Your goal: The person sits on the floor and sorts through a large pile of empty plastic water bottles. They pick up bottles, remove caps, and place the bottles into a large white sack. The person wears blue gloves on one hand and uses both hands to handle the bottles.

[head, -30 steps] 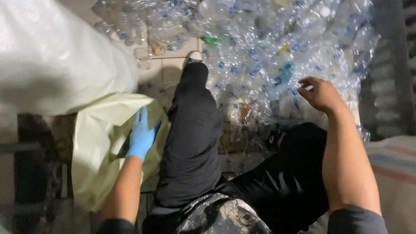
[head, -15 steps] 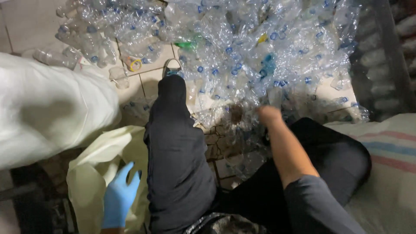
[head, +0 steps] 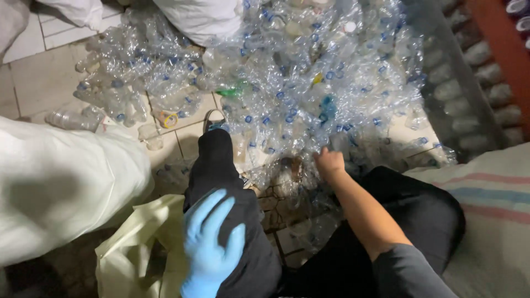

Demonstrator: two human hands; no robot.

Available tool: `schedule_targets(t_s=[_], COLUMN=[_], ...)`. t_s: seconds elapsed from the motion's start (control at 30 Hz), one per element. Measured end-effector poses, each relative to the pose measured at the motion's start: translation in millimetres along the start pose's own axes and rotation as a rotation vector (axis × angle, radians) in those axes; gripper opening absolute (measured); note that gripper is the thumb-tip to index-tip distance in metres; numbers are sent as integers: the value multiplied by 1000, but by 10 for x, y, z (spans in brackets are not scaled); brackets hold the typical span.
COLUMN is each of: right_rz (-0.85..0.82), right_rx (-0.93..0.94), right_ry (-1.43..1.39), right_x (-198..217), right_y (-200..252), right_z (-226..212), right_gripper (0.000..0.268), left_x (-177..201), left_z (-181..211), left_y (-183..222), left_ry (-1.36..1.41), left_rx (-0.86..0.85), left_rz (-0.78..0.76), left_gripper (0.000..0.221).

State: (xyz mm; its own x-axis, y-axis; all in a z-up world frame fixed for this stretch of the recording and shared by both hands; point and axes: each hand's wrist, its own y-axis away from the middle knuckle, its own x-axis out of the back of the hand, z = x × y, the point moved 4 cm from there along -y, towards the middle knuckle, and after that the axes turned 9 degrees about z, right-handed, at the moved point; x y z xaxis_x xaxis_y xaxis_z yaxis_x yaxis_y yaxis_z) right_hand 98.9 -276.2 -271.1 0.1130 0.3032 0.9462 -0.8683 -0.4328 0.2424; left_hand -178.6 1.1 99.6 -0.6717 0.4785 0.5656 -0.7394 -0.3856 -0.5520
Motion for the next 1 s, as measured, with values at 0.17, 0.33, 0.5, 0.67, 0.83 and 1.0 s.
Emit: schedule_targets(t_s=[0.17,0.33,0.5,0.67,0.83,1.0], right_rz=[120,207,133,126,111,6], right_rx=[-124,-300,-248,-242,200,551], right_ry=[-320,-890,-1122,-1047,-1999,-2432], right_x=[1513,2524,2489,2558,2712,2868], right_y=[-81,385,649,866,910,856], right_z=[400,700,702,613,404,-82], right_gripper=[55,47,42,36,73,114], left_x=[-863,-1768,-1967,-2157,-2418,-2352], left_z=[275,93,83,-321,-430,-335], left_y=[-729,-483,-278,-62,314,404], left_ry=[372,-25,-270,-230,1110,1398], left_rx=[-263,182,-27,-147,660,839], left_rz=[-89,-588,-605,-401,-760,-913], left_gripper=[37,112,95,41,28,22])
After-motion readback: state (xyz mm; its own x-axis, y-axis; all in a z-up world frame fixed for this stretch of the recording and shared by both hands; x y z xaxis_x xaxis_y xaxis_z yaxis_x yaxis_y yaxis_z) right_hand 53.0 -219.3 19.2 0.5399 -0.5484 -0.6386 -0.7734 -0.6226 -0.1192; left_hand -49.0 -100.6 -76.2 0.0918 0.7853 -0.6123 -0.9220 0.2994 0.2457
